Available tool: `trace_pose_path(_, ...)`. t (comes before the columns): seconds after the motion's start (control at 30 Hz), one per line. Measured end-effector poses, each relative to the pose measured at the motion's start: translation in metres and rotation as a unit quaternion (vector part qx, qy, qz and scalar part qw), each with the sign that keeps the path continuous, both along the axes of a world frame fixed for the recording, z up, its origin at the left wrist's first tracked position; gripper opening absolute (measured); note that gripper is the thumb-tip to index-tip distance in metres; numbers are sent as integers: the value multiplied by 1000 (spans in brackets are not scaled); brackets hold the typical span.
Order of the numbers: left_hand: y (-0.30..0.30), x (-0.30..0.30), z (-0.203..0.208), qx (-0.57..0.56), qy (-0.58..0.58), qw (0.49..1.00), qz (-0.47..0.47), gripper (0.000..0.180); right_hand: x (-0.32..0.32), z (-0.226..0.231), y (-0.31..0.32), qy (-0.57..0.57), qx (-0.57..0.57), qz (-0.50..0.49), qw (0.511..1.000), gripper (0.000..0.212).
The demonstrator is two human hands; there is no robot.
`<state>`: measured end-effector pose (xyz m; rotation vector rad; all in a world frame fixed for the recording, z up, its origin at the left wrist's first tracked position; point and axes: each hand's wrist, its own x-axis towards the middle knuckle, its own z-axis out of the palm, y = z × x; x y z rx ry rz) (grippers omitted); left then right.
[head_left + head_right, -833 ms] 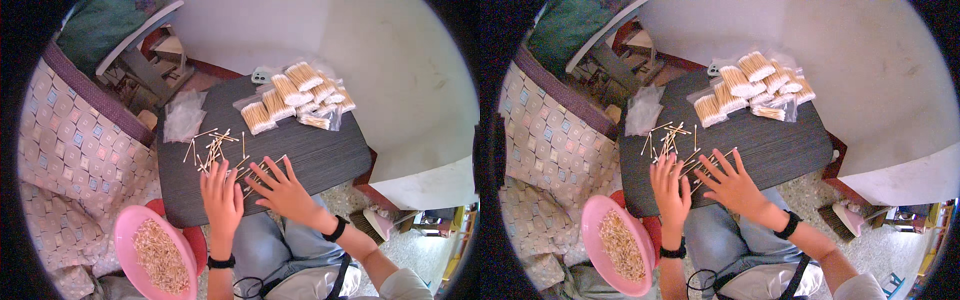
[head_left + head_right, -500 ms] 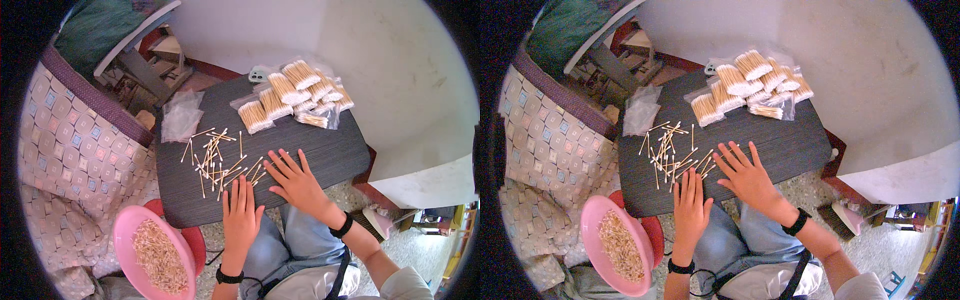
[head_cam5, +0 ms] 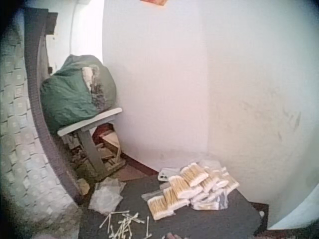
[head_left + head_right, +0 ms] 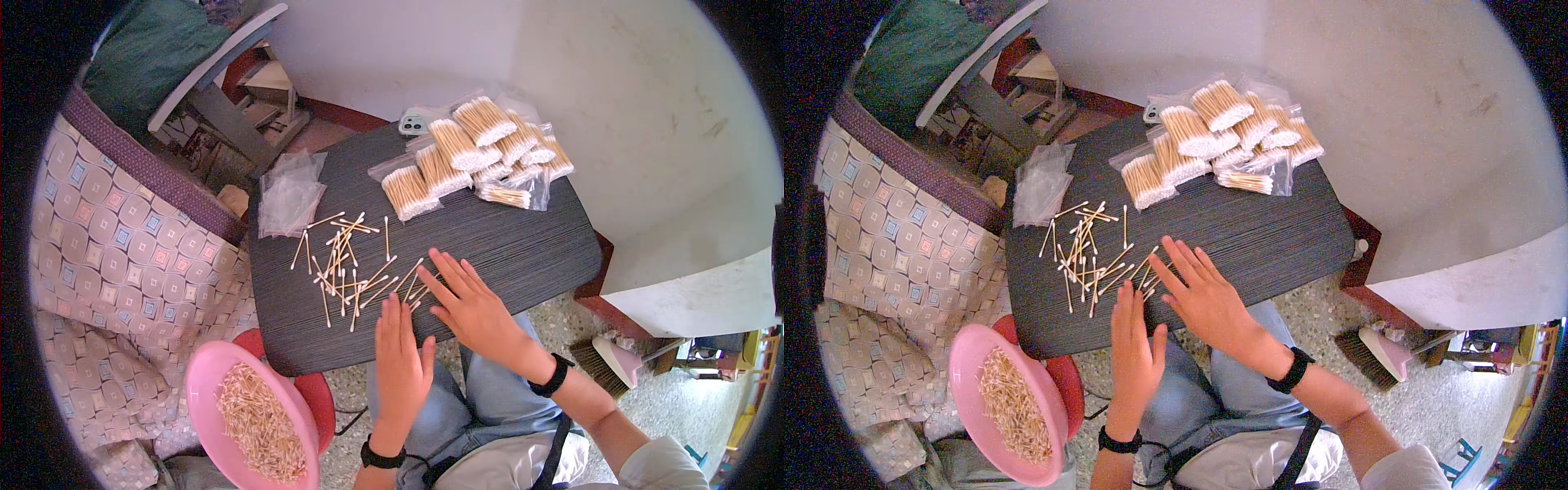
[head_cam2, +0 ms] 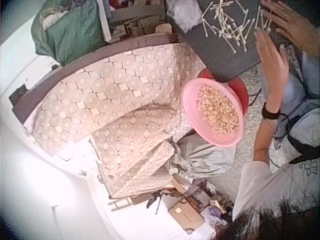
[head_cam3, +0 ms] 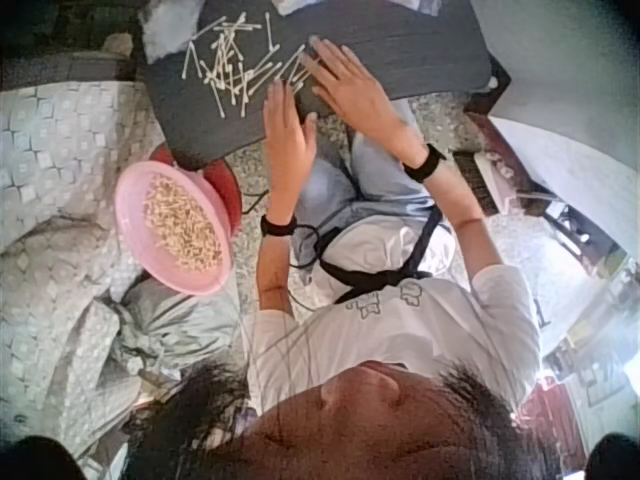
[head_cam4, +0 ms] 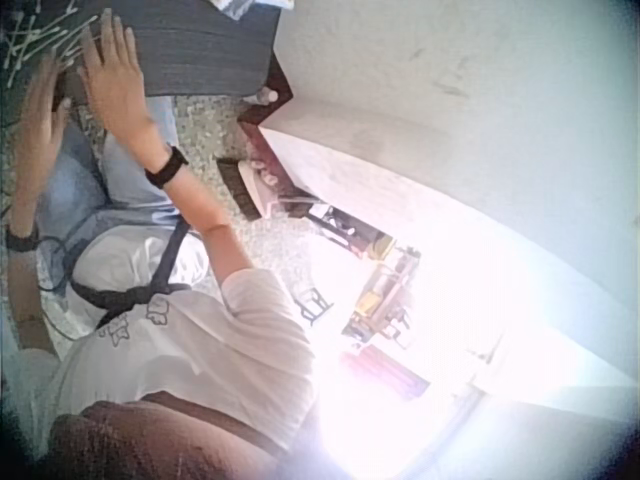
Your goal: Group cotton swabs and place them into small plastic bags.
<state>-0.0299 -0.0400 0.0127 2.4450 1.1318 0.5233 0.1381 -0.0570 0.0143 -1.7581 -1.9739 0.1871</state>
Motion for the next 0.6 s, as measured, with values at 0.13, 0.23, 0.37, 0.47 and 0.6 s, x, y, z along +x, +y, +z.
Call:
trace_pose_path(0.13,5,3,3,-63,-127,989,49,61,-3,-3,16,20,20,12,1000,55)
trace_pose_path(0.23,9,11,3,-108,-197,971,85,61,-4,-9,21,-19,15,42,999,54)
trace_pose_path(0.37,12,16,-6,-150,-285,939,116,60,-5,-8,16,-59,23,48,997,50)
trace_pose_path(0.47,10,24,-5,-156,-316,930,101,60,2,-3,5,-55,10,43,998,51)
trace_pose_path(0.6,16,32,-5,-206,-359,908,67,62,7,0,-5,-59,0,45,997,52)
